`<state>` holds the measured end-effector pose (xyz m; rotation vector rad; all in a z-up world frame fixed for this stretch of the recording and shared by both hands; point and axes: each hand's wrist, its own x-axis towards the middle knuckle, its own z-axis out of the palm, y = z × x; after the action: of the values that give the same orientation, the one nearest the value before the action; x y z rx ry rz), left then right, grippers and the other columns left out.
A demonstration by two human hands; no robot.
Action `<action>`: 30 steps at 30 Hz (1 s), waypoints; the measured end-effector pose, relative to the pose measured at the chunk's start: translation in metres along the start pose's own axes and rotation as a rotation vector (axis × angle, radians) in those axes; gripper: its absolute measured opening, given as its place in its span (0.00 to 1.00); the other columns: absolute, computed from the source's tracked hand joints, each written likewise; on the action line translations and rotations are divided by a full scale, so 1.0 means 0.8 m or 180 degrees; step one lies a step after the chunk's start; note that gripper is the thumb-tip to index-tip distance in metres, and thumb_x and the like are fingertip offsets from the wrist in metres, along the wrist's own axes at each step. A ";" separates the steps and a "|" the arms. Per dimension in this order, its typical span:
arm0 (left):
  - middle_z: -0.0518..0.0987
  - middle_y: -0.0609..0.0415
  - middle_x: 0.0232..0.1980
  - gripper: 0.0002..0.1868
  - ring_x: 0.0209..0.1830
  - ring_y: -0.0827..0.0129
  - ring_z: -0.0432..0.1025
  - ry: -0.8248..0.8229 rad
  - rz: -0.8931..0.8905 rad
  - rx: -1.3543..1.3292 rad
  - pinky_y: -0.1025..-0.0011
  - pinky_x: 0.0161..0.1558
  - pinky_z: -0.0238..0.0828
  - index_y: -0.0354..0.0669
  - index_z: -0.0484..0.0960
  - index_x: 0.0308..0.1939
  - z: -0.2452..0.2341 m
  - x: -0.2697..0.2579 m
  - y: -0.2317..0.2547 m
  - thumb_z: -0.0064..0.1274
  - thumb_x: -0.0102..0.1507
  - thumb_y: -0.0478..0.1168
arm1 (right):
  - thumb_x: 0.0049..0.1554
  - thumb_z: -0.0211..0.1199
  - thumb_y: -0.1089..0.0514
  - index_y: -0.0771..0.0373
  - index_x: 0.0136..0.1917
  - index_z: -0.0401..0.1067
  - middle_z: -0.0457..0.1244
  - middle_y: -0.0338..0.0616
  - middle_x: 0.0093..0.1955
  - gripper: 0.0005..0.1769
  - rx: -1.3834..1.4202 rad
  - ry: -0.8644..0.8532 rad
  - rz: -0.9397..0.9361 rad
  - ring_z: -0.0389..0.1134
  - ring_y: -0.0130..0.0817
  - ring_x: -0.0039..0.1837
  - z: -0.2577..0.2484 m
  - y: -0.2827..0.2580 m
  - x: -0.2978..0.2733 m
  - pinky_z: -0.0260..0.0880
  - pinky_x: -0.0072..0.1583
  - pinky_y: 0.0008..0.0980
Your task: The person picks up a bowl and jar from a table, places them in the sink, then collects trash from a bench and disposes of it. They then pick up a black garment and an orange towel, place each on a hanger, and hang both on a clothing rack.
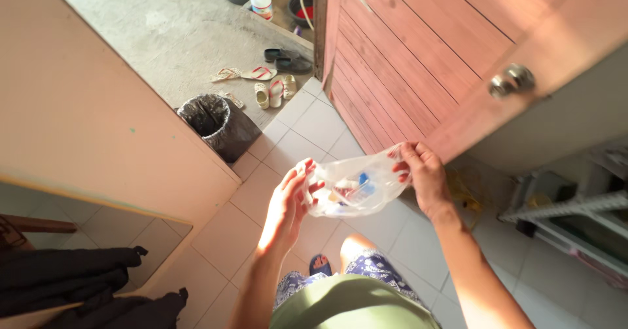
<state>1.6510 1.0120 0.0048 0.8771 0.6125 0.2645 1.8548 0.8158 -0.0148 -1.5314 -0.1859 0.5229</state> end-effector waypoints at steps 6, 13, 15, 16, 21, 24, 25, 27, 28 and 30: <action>0.73 0.58 0.69 0.27 0.56 0.67 0.75 0.0208 0.0184 -0.0145 0.71 0.48 0.69 0.44 0.72 0.70 0.004 0.162 0.057 0.45 0.67 0.47 | 0.65 0.55 0.52 0.57 0.48 0.72 0.71 0.37 0.45 0.10 0.0018 -0.0254 0.0173 0.65 0.24 0.36 0.045 -0.026 0.197 0.61 0.36 0.24; 0.75 0.62 0.67 0.25 0.54 0.71 0.75 0.0682 0.0268 -0.0446 0.73 0.46 0.68 0.48 0.73 0.69 0.015 0.344 0.106 0.44 0.67 0.46 | 0.67 0.55 0.53 0.59 0.49 0.73 0.69 0.39 0.42 0.10 -0.0024 -0.0801 0.0339 0.68 0.24 0.42 0.108 -0.029 0.433 0.70 0.42 0.26; 0.75 0.60 0.66 0.24 0.54 0.71 0.75 0.0846 0.0366 -0.0592 0.73 0.45 0.68 0.48 0.74 0.68 0.022 0.388 0.128 0.45 0.68 0.45 | 0.66 0.54 0.53 0.59 0.49 0.73 0.69 0.38 0.43 0.11 -0.0125 -0.1058 0.0366 0.69 0.26 0.42 0.127 -0.049 0.492 0.68 0.41 0.26; 0.75 0.59 0.66 0.24 0.53 0.71 0.75 0.0905 0.0445 -0.0680 0.73 0.44 0.68 0.47 0.74 0.68 0.025 0.411 0.139 0.45 0.68 0.45 | 0.66 0.53 0.53 0.59 0.48 0.73 0.70 0.38 0.43 0.11 -0.0170 -0.1180 0.0385 0.70 0.28 0.43 0.139 -0.058 0.519 0.67 0.41 0.26; 0.76 0.61 0.67 0.24 0.52 0.72 0.76 0.1277 0.0790 -0.0773 0.75 0.42 0.69 0.47 0.74 0.68 0.010 0.492 0.191 0.44 0.68 0.43 | 0.67 0.54 0.52 0.59 0.49 0.72 0.70 0.37 0.44 0.10 -0.0314 -0.1551 0.0373 0.70 0.26 0.44 0.220 -0.096 0.646 0.66 0.42 0.24; 0.77 0.61 0.67 0.23 0.52 0.73 0.76 0.1499 0.0895 -0.0826 0.76 0.42 0.70 0.47 0.74 0.68 -0.018 0.538 0.227 0.44 0.68 0.43 | 0.67 0.54 0.53 0.59 0.49 0.72 0.68 0.36 0.44 0.10 -0.0310 -0.1810 0.0293 0.69 0.25 0.43 0.288 -0.107 0.712 0.66 0.41 0.23; 0.77 0.60 0.67 0.23 0.52 0.73 0.76 0.1554 0.0916 -0.0813 0.76 0.42 0.69 0.48 0.74 0.68 -0.030 0.554 0.237 0.43 0.68 0.44 | 0.67 0.54 0.53 0.59 0.49 0.72 0.68 0.36 0.43 0.10 -0.0326 -0.1873 0.0281 0.68 0.24 0.42 0.310 -0.109 0.734 0.67 0.40 0.23; 0.77 0.60 0.66 0.23 0.52 0.73 0.76 0.1645 0.0935 -0.0820 0.77 0.41 0.69 0.48 0.75 0.68 -0.056 0.591 0.259 0.43 0.68 0.44 | 0.67 0.54 0.54 0.59 0.49 0.71 0.67 0.35 0.42 0.10 -0.0299 -0.2021 0.0311 0.66 0.22 0.39 0.358 -0.109 0.774 0.62 0.36 0.22; 0.76 0.60 0.66 0.24 0.52 0.73 0.76 0.1682 0.0934 -0.0840 0.76 0.41 0.68 0.48 0.75 0.68 -0.070 0.609 0.270 0.44 0.68 0.44 | 0.67 0.54 0.54 0.59 0.49 0.71 0.67 0.35 0.42 0.09 -0.0276 -0.2093 0.0319 0.65 0.22 0.37 0.384 -0.109 0.795 0.59 0.34 0.22; 0.77 0.60 0.66 0.24 0.52 0.73 0.76 0.1712 0.0888 -0.0834 0.76 0.42 0.68 0.48 0.75 0.68 -0.100 0.644 0.290 0.45 0.68 0.45 | 0.66 0.55 0.54 0.58 0.48 0.71 0.67 0.35 0.42 0.09 -0.0287 -0.2233 0.0336 0.62 0.20 0.34 0.435 -0.104 0.836 0.54 0.32 0.21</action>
<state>2.0213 1.4424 -0.0536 0.6330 0.9278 0.8322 2.3078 1.4225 -0.0535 -1.3952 -0.6761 1.1383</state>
